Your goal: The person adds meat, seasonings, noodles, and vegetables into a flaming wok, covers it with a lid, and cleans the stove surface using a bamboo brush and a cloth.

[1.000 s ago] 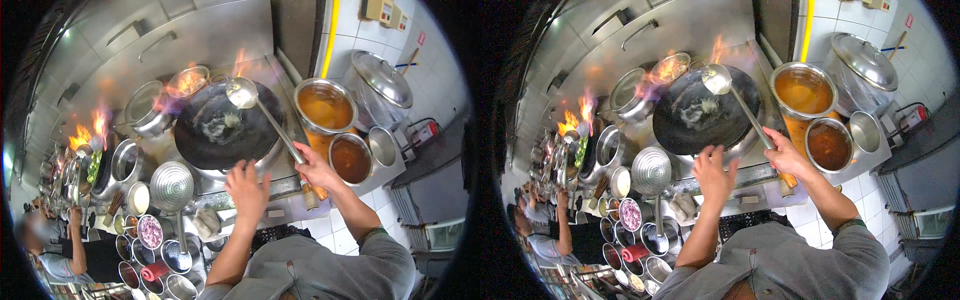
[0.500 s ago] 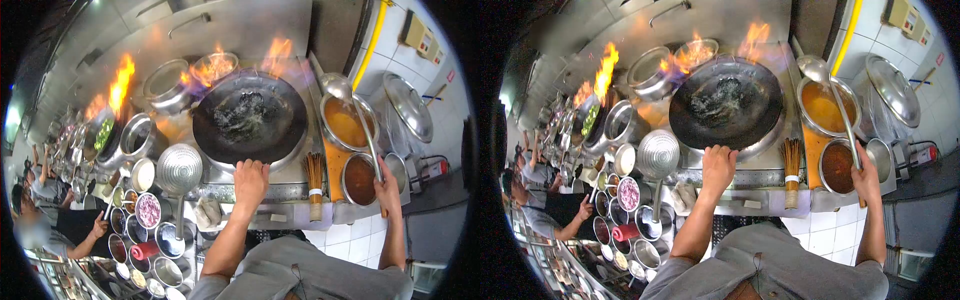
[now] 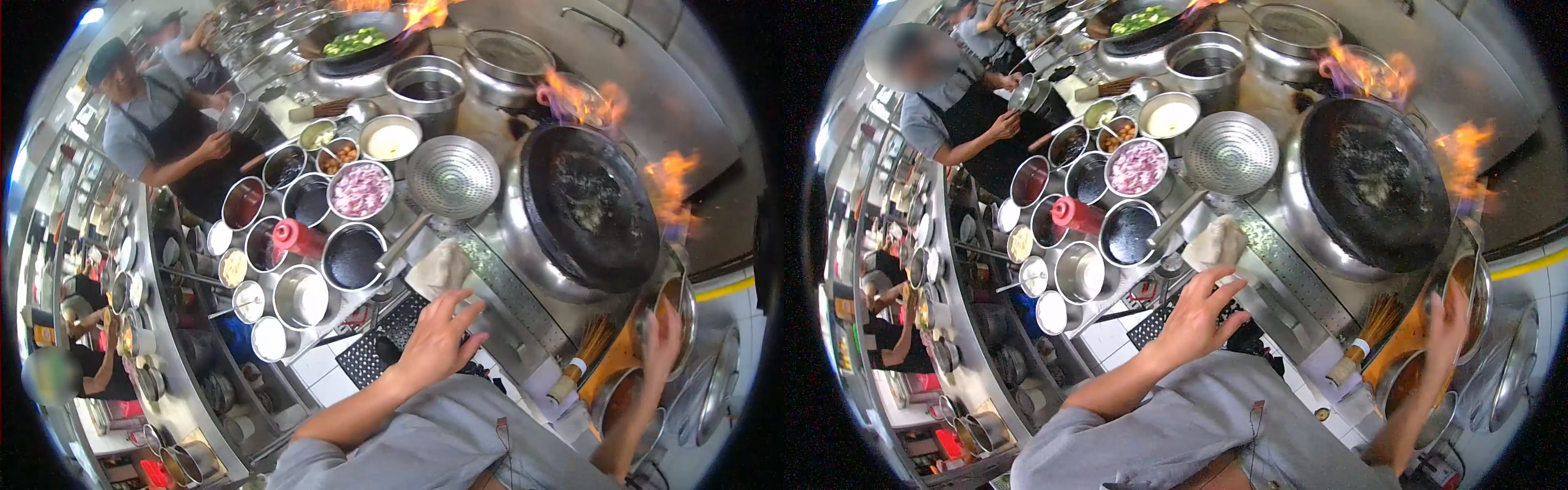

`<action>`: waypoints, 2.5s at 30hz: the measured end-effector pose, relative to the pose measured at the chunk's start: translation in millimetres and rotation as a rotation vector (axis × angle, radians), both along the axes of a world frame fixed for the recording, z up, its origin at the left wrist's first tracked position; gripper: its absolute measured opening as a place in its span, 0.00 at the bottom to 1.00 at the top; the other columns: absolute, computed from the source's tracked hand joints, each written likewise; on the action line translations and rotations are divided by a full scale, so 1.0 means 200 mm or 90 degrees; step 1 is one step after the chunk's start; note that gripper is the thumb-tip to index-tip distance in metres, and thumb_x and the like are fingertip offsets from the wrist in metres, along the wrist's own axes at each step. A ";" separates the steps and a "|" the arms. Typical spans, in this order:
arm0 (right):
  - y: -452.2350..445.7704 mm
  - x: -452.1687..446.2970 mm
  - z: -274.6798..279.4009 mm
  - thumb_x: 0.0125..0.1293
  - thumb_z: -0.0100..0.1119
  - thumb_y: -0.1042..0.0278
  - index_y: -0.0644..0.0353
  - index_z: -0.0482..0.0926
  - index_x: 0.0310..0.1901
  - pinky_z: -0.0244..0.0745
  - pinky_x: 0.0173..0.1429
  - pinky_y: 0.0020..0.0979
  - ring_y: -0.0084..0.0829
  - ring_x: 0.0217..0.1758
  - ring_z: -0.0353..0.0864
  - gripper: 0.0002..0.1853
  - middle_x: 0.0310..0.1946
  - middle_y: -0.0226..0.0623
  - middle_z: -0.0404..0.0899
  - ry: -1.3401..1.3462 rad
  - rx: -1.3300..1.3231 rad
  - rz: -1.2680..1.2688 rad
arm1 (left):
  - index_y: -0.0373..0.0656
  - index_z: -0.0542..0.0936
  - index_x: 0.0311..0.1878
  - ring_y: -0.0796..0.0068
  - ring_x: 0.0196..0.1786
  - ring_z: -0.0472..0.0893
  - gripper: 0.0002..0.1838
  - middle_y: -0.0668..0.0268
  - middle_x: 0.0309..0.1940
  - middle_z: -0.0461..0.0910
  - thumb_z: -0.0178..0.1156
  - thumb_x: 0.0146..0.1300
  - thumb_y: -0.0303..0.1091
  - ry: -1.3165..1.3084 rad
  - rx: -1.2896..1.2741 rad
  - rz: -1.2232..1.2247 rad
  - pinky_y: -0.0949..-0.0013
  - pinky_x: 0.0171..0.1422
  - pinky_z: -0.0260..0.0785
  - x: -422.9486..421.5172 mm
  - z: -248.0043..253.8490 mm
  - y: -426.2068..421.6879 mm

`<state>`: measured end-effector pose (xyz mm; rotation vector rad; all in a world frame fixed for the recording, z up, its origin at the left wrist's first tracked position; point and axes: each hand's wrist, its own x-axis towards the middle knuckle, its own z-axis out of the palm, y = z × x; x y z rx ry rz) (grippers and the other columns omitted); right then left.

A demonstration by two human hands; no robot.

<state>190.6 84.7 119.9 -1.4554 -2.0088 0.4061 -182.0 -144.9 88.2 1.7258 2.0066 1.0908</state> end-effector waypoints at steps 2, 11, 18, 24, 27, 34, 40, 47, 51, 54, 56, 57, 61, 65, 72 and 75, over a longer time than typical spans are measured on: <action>-0.11 -0.78 0.07 0.60 0.69 0.70 0.60 0.78 0.62 0.74 0.62 0.33 0.30 0.59 0.79 0.26 0.59 0.39 0.78 0.154 -0.101 0.181 | 0.37 0.78 0.59 0.47 0.61 0.74 0.25 0.49 0.60 0.73 0.70 0.60 0.37 -0.034 -0.007 0.049 0.53 0.65 0.68 -0.06 -0.05 -0.17; -0.26 -2.90 -0.56 0.62 0.63 0.43 0.46 0.79 0.62 0.69 0.68 0.43 0.47 0.64 0.74 0.29 0.63 0.43 0.74 -0.161 0.199 0.691 | 0.36 0.80 0.55 0.49 0.55 0.79 0.22 0.50 0.55 0.78 0.70 0.59 0.32 -0.131 -0.068 0.318 0.57 0.60 0.73 -0.39 -0.17 -0.96; -0.22 -3.10 -0.79 0.61 0.60 0.59 0.52 0.82 0.46 0.79 0.47 0.44 0.43 0.45 0.81 0.13 0.44 0.37 0.79 -0.160 0.278 0.744 | 0.35 0.81 0.52 0.50 0.53 0.81 0.17 0.51 0.50 0.80 0.68 0.60 0.30 -0.172 -0.086 0.473 0.58 0.58 0.74 -0.59 -0.29 -1.39; -0.15 -3.14 -0.69 0.59 0.64 0.63 0.58 0.83 0.43 0.79 0.48 0.42 0.47 0.42 0.83 0.12 0.39 0.43 0.82 0.010 0.148 0.704 | 0.37 0.80 0.53 0.50 0.53 0.80 0.18 0.52 0.51 0.80 0.68 0.61 0.30 -0.103 -0.092 0.522 0.58 0.58 0.73 -0.64 -0.18 -1.49; -0.15 -3.14 -0.57 0.61 0.66 0.61 0.61 0.84 0.41 0.77 0.46 0.41 0.49 0.40 0.83 0.13 0.36 0.46 0.83 0.040 0.081 0.640 | 0.37 0.79 0.54 0.50 0.53 0.80 0.18 0.52 0.50 0.80 0.67 0.61 0.29 -0.079 -0.077 0.554 0.58 0.58 0.73 -0.59 -0.15 -1.51; -0.08 -3.17 -0.69 0.60 0.70 0.57 0.63 0.85 0.42 0.77 0.44 0.37 0.40 0.36 0.85 0.17 0.33 0.45 0.86 0.199 -0.055 0.541 | 0.36 0.80 0.52 0.52 0.52 0.81 0.15 0.53 0.48 0.81 0.65 0.62 0.27 -0.092 -0.111 0.581 0.60 0.58 0.72 -0.44 -0.09 -1.46; 0.04 -3.25 -0.81 0.64 0.68 0.62 0.65 0.84 0.40 0.77 0.38 0.31 0.24 0.31 0.82 0.13 0.30 0.35 0.84 0.468 -0.401 0.455 | 0.36 0.81 0.51 0.53 0.51 0.81 0.14 0.53 0.47 0.81 0.66 0.62 0.28 -0.102 -0.098 0.596 0.61 0.58 0.72 -0.30 -0.12 -1.39; 0.37 -2.99 -0.53 0.69 0.63 0.60 0.56 0.80 0.41 0.69 0.21 0.30 0.27 0.28 0.82 0.09 0.30 0.33 0.83 0.856 -0.816 0.387 | 0.36 0.81 0.51 0.55 0.50 0.81 0.14 0.53 0.46 0.81 0.65 0.63 0.28 -0.107 -0.059 0.580 0.60 0.55 0.73 -0.21 -0.18 -1.30; 0.62 -2.46 -0.19 0.69 0.63 0.58 0.53 0.80 0.44 0.68 0.21 0.30 0.24 0.26 0.81 0.09 0.31 0.31 0.84 0.785 -0.587 0.276 | 0.36 0.80 0.52 0.54 0.50 0.81 0.14 0.53 0.46 0.81 0.64 0.64 0.29 -0.144 -0.025 0.563 0.60 0.54 0.72 -0.21 -0.21 -1.25; 1.02 -1.96 -0.30 0.70 0.61 0.53 0.61 0.83 0.42 0.75 0.28 0.34 0.28 0.28 0.83 0.16 0.32 0.33 0.86 0.466 -0.095 0.271 | 0.34 0.79 0.53 0.56 0.50 0.80 0.15 0.54 0.47 0.81 0.63 0.65 0.29 -0.144 -0.024 0.553 0.61 0.52 0.71 -0.22 -0.28 -1.28; 0.97 -1.66 -0.20 0.66 0.63 0.46 0.62 0.85 0.39 0.78 0.33 0.33 0.28 0.31 0.85 0.22 0.34 0.37 0.88 0.201 -0.114 0.044 | 0.33 0.79 0.54 0.56 0.50 0.80 0.16 0.54 0.47 0.80 0.63 0.65 0.30 -0.149 -0.005 0.556 0.61 0.52 0.71 -0.23 -0.30 -1.31; 1.08 -1.51 -0.24 0.67 0.64 0.48 0.59 0.83 0.43 0.79 0.37 0.33 0.27 0.34 0.85 0.20 0.26 0.41 0.83 0.016 -0.193 0.163 | 0.32 0.79 0.54 0.57 0.49 0.80 0.16 0.54 0.48 0.80 0.62 0.66 0.30 -0.162 -0.048 0.561 0.61 0.52 0.71 -0.23 -0.27 -1.31; 1.26 -1.28 -0.17 0.67 0.57 0.37 0.54 0.85 0.51 0.77 0.53 0.44 0.43 0.47 0.86 0.27 0.39 0.49 0.87 -0.172 0.187 -0.011 | 0.32 0.77 0.56 0.64 0.49 0.79 0.16 0.56 0.48 0.79 0.59 0.68 0.28 -0.117 -0.077 0.525 0.64 0.52 0.72 -0.27 -0.22 -1.45; 1.38 -1.18 0.07 0.71 0.55 0.44 0.56 0.79 0.59 0.78 0.51 0.40 0.39 0.46 0.86 0.26 0.44 0.46 0.85 -0.091 0.123 0.009 | 0.33 0.79 0.55 0.61 0.49 0.80 0.16 0.55 0.48 0.79 0.61 0.65 0.26 -0.131 -0.048 0.600 0.63 0.54 0.72 -0.35 -0.25 -1.77; 1.37 -1.51 -0.12 0.72 0.55 0.47 0.55 0.77 0.61 0.78 0.46 0.34 0.32 0.43 0.84 0.25 0.48 0.42 0.84 -0.203 0.081 0.115 | 0.38 0.81 0.53 0.51 0.54 0.80 0.16 0.53 0.50 0.81 0.66 0.63 0.31 -0.020 -0.002 0.766 0.61 0.59 0.72 -0.14 -0.10 -2.54; 1.08 -1.97 0.02 0.73 0.55 0.48 0.55 0.76 0.62 0.78 0.44 0.31 0.29 0.42 0.84 0.24 0.49 0.40 0.83 -0.116 0.107 0.129 | 0.38 0.81 0.52 0.51 0.53 0.81 0.15 0.53 0.49 0.82 0.66 0.63 0.31 -0.047 0.012 0.916 0.59 0.58 0.73 0.06 -0.17 -2.90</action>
